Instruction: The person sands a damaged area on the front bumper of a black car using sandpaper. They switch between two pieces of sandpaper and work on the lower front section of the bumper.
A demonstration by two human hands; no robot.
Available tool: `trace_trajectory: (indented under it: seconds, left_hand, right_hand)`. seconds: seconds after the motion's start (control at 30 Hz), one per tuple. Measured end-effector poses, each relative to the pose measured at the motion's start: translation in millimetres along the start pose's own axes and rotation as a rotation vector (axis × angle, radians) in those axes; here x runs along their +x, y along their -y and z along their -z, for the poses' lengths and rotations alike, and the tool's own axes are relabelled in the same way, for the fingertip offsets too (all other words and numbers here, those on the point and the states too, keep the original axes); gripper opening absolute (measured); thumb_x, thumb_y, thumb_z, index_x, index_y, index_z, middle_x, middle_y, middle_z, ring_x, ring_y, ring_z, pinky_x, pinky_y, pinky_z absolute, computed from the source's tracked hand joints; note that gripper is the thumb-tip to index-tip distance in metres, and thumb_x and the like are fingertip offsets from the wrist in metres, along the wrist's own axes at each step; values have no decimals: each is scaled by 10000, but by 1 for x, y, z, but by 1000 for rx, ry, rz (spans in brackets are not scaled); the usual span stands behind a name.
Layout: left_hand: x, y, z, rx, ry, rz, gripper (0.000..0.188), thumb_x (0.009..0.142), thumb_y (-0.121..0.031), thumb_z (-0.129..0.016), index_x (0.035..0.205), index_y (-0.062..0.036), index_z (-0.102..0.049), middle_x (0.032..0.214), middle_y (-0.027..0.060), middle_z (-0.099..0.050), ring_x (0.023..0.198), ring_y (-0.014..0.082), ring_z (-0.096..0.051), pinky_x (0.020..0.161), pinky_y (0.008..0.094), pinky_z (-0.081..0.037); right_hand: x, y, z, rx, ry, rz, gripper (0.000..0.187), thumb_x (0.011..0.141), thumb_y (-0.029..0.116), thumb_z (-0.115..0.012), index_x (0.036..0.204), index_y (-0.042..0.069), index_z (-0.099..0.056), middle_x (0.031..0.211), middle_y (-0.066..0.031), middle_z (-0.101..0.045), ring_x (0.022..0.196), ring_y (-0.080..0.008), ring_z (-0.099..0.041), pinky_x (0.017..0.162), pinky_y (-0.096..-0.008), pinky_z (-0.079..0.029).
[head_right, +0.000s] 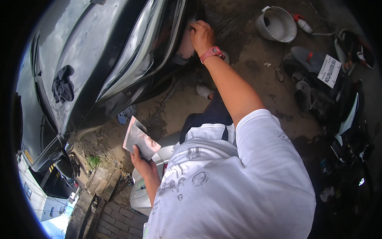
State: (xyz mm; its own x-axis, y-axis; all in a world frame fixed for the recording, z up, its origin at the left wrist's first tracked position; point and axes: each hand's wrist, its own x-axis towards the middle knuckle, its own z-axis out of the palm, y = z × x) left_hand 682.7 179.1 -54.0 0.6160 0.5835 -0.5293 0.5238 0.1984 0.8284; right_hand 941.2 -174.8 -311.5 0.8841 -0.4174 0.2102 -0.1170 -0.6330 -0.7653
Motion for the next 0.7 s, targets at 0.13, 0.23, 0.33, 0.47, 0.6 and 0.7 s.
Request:
trace_trajectory:
  seconds: [0.13,0.23,0.33,0.47,0.6,0.7]
  left_hand:
    - [2,0,-2,4,0,24,414,1124,-271,-693,1425,-3,-600,1343,145,-712,1203,257,-733,1035,411,-615]
    - [3,0,-4,12,7,12,357,1154,-268,-642,1393,-6,-598,1297,138,-720,1149,242,-752,1007,403,-635]
    - [4,0,-4,15,22,4,354,1154,-271,-643,1386,-8,-604,1296,137,-722,1144,240,-754,1006,401,-635]
    - [6,1,0,15,36,6,421,1122,-284,-697,1421,-2,-604,1333,142,-715,1188,255,-741,1015,405,-624]
    - [7,2,4,14,60,-6,461,1108,-293,-722,1441,1,-601,1349,144,-710,1214,261,-732,1019,407,-617]
    - [6,3,6,16,66,-12,462,1108,-293,-721,1445,0,-600,1349,144,-710,1211,261,-732,1022,408,-615]
  right_hand:
    - [-32,17,11,9,70,28,285,898,40,-724,1162,48,-832,1188,-130,-778,1131,-384,-726,1016,-464,-585]
    - [-57,32,15,40,82,38,276,883,0,-729,1141,35,-819,1177,-119,-759,1124,-381,-704,1010,-473,-575]
    - [-77,46,16,45,76,41,275,859,-9,-741,1119,38,-816,1157,-114,-737,1103,-371,-686,982,-474,-572]
    - [-100,59,15,73,86,28,294,871,-17,-765,1158,25,-810,1189,-123,-734,1116,-384,-685,976,-482,-574]
    - [-123,69,7,89,96,20,309,863,-20,-781,1165,32,-811,1179,-119,-732,1098,-377,-685,954,-476,-580]
    - [-136,71,4,103,97,16,310,865,-15,-783,1167,42,-816,1157,-114,-734,1088,-368,-686,945,-470,-584]
